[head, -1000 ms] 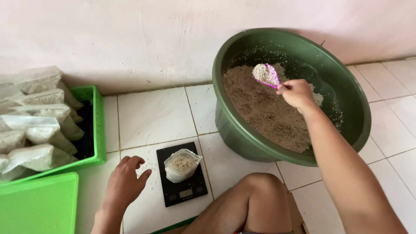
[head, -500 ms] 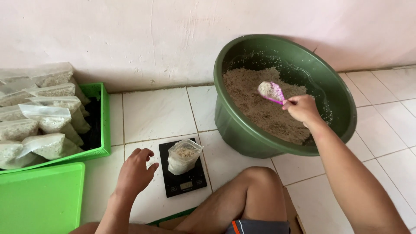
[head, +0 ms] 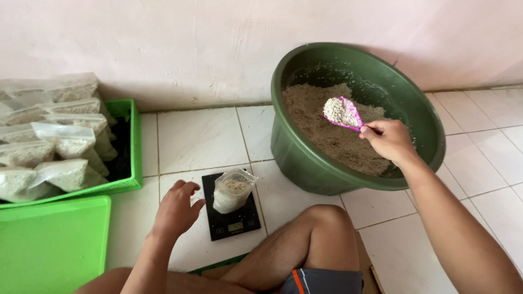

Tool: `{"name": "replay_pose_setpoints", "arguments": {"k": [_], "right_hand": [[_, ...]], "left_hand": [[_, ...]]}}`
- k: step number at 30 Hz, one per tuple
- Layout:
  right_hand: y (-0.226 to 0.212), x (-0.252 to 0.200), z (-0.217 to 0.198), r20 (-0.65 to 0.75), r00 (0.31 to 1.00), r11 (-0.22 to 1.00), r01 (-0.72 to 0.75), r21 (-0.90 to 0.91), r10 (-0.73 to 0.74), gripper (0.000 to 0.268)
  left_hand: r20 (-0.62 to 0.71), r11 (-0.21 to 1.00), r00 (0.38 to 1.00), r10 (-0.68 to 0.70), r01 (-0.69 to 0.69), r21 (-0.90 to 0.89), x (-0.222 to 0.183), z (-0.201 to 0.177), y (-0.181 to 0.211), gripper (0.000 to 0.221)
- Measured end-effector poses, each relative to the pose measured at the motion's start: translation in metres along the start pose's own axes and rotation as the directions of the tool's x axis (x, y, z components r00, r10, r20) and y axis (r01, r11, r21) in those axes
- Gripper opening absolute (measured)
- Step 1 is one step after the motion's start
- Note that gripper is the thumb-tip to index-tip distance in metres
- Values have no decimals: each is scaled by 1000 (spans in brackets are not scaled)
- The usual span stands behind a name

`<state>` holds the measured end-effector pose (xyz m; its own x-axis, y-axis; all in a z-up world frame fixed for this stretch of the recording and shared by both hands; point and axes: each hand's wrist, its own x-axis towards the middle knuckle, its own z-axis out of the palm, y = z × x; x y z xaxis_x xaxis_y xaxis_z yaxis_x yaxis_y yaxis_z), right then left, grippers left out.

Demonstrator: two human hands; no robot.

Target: Packaging grain from a large tub into small plastic bags using a scoop and weighing them on a digital scale.

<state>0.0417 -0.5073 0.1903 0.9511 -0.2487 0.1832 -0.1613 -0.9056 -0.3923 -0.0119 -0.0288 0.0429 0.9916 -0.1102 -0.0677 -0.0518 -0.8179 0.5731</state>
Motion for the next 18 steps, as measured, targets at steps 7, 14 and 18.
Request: {"name": "replay_pose_setpoints", "arguments": {"k": [7,14,18], "right_hand": [[-78,-57,-6,56,986,981,149,125,-157,19],[-105,-83,57,61,897,853,394,341,-438,15],[-118,-87,79,41,829,802,526,284,-558,18]], "left_hand": [[-79,995,995,69,-74,-71,2,10,4,42],[-185,955,973,142,-183,-234,5,25,19,61],[-164,938,972,170,-210,-275,4,20,26,61]]}}
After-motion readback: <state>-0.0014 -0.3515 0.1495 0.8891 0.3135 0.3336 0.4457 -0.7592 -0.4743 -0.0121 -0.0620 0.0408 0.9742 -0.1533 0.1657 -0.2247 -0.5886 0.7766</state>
